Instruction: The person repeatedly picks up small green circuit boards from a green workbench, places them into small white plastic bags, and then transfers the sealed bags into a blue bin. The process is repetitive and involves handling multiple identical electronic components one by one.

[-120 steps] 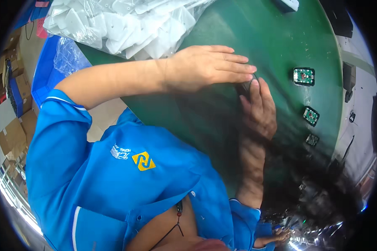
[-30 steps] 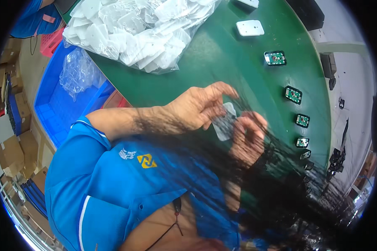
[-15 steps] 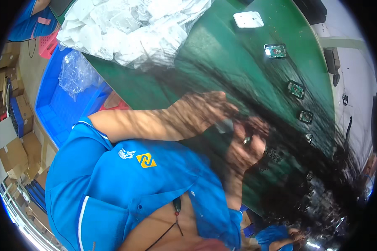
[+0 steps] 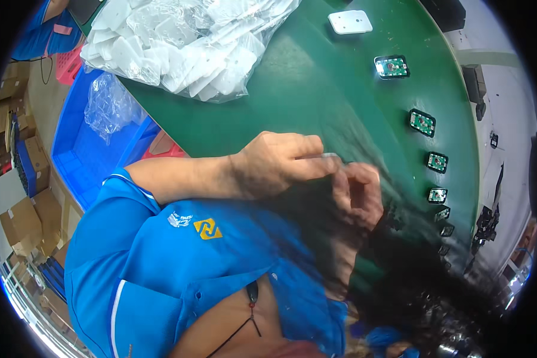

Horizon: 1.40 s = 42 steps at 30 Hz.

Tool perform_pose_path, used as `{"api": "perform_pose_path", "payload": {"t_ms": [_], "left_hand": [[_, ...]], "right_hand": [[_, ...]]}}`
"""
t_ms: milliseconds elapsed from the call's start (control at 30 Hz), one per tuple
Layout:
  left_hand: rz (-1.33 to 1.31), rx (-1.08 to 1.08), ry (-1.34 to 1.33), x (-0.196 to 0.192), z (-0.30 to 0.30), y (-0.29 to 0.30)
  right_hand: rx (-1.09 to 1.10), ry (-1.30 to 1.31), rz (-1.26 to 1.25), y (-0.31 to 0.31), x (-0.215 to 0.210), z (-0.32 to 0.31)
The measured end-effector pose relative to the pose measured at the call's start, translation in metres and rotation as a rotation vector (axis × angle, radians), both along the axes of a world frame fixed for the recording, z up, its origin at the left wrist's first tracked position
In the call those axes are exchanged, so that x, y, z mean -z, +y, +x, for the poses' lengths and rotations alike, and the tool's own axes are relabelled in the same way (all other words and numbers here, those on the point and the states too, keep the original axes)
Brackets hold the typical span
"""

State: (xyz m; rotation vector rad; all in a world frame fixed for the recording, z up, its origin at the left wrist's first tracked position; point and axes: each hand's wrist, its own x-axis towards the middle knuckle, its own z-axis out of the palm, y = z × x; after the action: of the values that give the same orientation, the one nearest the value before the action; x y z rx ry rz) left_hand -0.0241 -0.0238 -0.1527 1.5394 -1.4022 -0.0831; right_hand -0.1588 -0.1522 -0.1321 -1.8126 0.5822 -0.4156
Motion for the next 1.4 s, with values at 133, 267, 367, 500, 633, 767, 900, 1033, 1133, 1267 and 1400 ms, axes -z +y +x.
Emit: {"api": "perform_pose_path", "payload": {"t_ms": [133, 267, 367, 500, 633, 767, 900, 1033, 1133, 1267, 1400], "left_hand": [[0.228, -0.039, 1.008, -0.017, -0.008, -0.006], [0.246, 0.06, 1.366, -0.004, -0.006, -0.004], [0.166, 0.133, 1.328, 0.007, -0.007, -0.002], [0.138, 0.091, 1.124, 0.009, -0.014, -0.001], [0.122, 0.03, 0.712, 0.005, -0.014, 0.001], [0.028, 0.021, 0.404, 0.013, -0.01, 0.0], [0.007, 0.045, 0.537, 0.014, -0.013, -0.006], [-0.008, 0.081, 0.454, 0.015, -0.009, 0.001], [0.057, 0.143, 0.565, 0.015, -0.009, -0.004], [0.047, 0.091, 0.909, 0.019, -0.017, 0.002], [0.088, 0.161, 1.137, 0.012, -0.015, 0.003]], "right_hand": [[0.018, 0.044, -0.166, 0.007, 0.01, -0.001], [-0.023, 0.146, -0.381, 0.011, -0.008, 0.008], [-0.012, 0.158, -0.299, 0.011, 0.002, 0.01], [0.016, 0.056, -0.451, 0.017, 0.0, 0.016], [0.097, 0.124, -0.205, 0.022, 0.004, 0.008], [0.151, 0.125, -0.032, 0.028, -0.005, 0.012], [0.181, 0.034, 0.112, 0.029, -0.002, 0.009], [-0.035, 0.014, -0.232, 0.02, 0.002, 0.005], [0.015, -0.106, -0.717, 0.013, 0.021, 0.001], [-0.02, 0.0, -0.545, 0.015, 0.006, -0.001], [0.197, -0.024, -0.17, 0.011, 0.005, -0.006]]}}
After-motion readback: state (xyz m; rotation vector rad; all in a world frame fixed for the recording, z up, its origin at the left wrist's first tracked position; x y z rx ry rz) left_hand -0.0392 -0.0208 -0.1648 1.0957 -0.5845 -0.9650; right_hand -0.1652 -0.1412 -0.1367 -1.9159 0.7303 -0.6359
